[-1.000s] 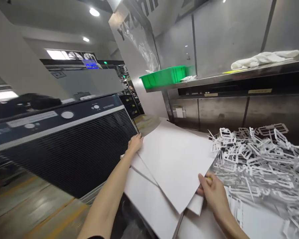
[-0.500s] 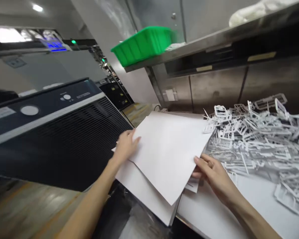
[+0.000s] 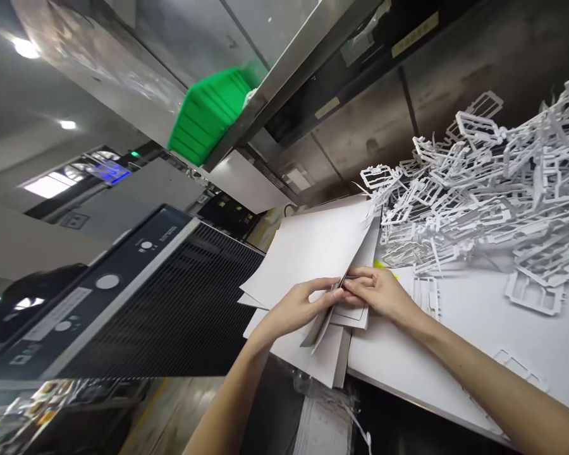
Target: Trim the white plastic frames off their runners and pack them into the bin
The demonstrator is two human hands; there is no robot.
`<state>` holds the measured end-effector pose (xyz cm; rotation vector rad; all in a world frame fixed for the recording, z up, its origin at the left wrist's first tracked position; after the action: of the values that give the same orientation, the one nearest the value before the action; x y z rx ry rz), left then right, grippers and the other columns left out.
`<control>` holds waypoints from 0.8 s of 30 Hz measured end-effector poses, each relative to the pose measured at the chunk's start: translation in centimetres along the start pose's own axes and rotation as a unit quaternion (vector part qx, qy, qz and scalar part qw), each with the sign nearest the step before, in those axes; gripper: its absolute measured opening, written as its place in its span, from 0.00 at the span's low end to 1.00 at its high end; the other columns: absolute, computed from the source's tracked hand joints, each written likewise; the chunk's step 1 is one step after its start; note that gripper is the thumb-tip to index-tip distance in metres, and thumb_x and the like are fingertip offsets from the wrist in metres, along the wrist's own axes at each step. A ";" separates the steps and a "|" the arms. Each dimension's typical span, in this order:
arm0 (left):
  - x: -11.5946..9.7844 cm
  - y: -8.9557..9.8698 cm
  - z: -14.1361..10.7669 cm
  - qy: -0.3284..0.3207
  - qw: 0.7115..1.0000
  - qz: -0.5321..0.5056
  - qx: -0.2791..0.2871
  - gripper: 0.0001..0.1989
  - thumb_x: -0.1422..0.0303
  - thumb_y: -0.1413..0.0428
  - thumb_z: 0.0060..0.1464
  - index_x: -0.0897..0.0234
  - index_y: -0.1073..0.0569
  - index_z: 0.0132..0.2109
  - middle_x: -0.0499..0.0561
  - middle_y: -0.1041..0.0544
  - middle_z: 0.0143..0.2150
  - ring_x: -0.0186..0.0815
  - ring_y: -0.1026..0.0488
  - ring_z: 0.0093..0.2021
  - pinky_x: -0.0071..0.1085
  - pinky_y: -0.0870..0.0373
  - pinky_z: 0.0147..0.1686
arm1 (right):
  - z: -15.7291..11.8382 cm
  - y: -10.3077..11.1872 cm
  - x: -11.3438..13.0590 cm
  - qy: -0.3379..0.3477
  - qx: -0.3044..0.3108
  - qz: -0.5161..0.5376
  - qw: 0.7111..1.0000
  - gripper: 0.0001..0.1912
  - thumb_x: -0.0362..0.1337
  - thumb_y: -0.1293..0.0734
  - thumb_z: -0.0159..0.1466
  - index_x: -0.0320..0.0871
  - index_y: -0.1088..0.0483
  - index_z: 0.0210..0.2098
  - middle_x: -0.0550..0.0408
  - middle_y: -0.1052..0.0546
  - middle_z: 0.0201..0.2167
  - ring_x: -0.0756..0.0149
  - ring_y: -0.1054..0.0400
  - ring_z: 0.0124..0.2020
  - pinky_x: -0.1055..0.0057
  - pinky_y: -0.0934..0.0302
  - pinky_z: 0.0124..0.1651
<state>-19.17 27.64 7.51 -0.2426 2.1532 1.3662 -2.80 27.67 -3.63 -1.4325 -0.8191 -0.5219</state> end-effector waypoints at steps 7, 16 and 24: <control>-0.8 1.1 -0.4 0.024 0.992 0.120 -0.006 0.25 0.51 0.53 0.71 0.64 0.21 0.40 0.49 0.21 0.33 0.36 0.26 0.32 0.29 0.31 0.35 | 0.3 1.0 0.7 -0.029 -0.044 -0.100 0.994 0.31 0.42 0.21 0.64 0.34 0.30 0.60 0.46 0.18 0.33 0.49 0.20 0.28 0.64 0.21 0.29; -3.5 1.5 -8.2 0.182 0.871 0.369 -0.270 0.25 0.73 0.56 0.69 0.70 0.29 0.69 0.65 0.17 0.37 0.55 0.19 0.36 0.44 0.29 0.39 | -1.7 0.3 3.8 0.136 -0.105 -0.334 0.927 0.15 0.29 0.29 0.65 0.40 0.28 0.51 0.50 0.22 0.34 0.45 0.23 0.40 0.57 0.29 0.46; -5.2 -10.5 -12.1 0.001 0.922 0.186 -0.339 0.26 0.70 0.54 0.72 0.73 0.38 0.73 0.64 0.25 0.66 0.45 0.23 0.62 0.39 0.24 0.61 | -2.5 -5.2 2.1 0.087 -0.023 -0.540 0.837 0.28 0.38 0.35 0.72 0.39 0.35 0.69 0.45 0.19 0.45 0.41 0.23 0.47 0.57 0.30 0.50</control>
<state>-14.76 11.49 6.05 -0.0908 1.6968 2.3080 -4.93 25.01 1.53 -0.8149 -1.4441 -1.5067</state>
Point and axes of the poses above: each hand's wrist, its own z-axis towards the middle knuckle, its own y-axis out of the back of the hand, x = y × z, the point moved 2 cm from there along z, towards the middle knuckle
